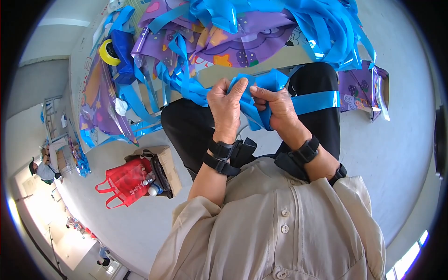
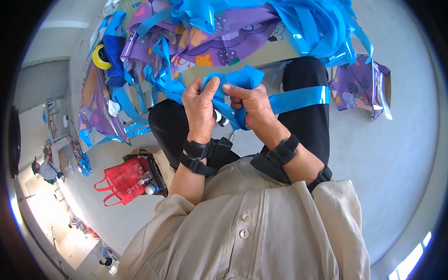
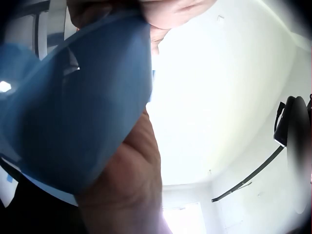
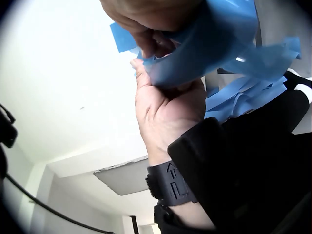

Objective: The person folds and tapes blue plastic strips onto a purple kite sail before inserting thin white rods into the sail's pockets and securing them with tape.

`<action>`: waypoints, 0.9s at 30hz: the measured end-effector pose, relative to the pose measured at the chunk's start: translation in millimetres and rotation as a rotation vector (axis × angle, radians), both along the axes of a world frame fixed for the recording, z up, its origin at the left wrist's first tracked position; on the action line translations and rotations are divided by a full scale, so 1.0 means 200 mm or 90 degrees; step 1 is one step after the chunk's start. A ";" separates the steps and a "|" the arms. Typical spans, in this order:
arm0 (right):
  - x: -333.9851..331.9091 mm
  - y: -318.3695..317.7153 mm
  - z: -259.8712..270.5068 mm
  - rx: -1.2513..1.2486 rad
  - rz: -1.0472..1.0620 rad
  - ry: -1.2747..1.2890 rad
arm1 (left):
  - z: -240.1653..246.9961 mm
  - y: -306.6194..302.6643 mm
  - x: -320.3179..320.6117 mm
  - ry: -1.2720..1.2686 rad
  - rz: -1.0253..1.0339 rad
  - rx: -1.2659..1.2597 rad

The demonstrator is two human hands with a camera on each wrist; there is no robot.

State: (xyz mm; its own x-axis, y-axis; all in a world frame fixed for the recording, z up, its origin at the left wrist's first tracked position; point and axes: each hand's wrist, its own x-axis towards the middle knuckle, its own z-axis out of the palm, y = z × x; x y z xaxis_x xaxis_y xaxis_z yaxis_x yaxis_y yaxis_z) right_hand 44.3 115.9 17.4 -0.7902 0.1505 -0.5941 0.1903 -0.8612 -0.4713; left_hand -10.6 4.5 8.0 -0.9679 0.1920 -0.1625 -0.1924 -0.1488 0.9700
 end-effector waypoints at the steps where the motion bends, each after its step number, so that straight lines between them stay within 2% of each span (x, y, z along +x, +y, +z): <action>1: 0.00 0.00 0.00 0.062 0.019 -0.019 | 0.00 0.00 0.01 0.000 0.001 -0.006; 5: 0.00 -0.01 -0.01 0.029 -0.028 -0.015 | -0.01 0.00 0.04 0.004 -0.011 0.024; 8: -0.02 0.06 -0.03 0.060 -0.106 -0.032 | -0.01 -0.05 0.03 -0.037 0.032 0.027; 10: -0.03 0.15 -0.06 0.122 -0.085 -0.032 | -0.02 -0.18 -0.03 0.194 -0.334 -0.683; 12: -0.04 0.20 -0.08 0.184 -0.062 -0.035 | 0.01 -0.24 -0.02 0.231 -0.412 -0.951; 14: -0.07 0.22 -0.10 0.247 0.003 -0.040 | -0.08 -0.28 -0.04 0.449 -0.266 -0.902; 15: -0.09 0.20 -0.10 0.230 0.024 -0.026 | -0.07 -0.24 -0.06 0.448 -0.266 -0.902; 17: -0.12 0.16 -0.13 0.213 0.046 -0.007 | -0.02 -0.11 -0.08 0.171 -0.093 -0.267; 18: -0.14 0.14 -0.14 0.196 0.065 0.016 | -0.02 -0.07 -0.07 0.169 -0.091 -0.267; 20: -0.17 0.10 -0.14 0.205 0.064 0.008 | -0.02 -0.01 -0.07 -0.079 -0.042 -0.057; 22: -0.20 0.08 -0.16 0.257 0.042 -0.054 | -0.08 0.02 -0.08 -0.044 -0.008 -0.083; 24: -0.20 0.07 -0.16 0.313 0.030 -0.078 | -0.14 0.04 -0.08 0.056 -0.004 -0.219; 27: -0.18 0.04 -0.17 0.423 0.021 -0.074 | -0.22 0.06 -0.09 0.127 0.040 -0.241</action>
State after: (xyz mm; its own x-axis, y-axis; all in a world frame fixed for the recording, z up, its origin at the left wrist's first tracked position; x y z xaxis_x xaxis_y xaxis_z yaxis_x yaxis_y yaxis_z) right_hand 8.1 124.5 -16.6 -0.7370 0.4896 -0.4661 0.2939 -0.3888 -0.8732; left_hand -29.0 17.1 -35.1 -0.9954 0.0944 -0.0183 0.0028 0.2186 0.9758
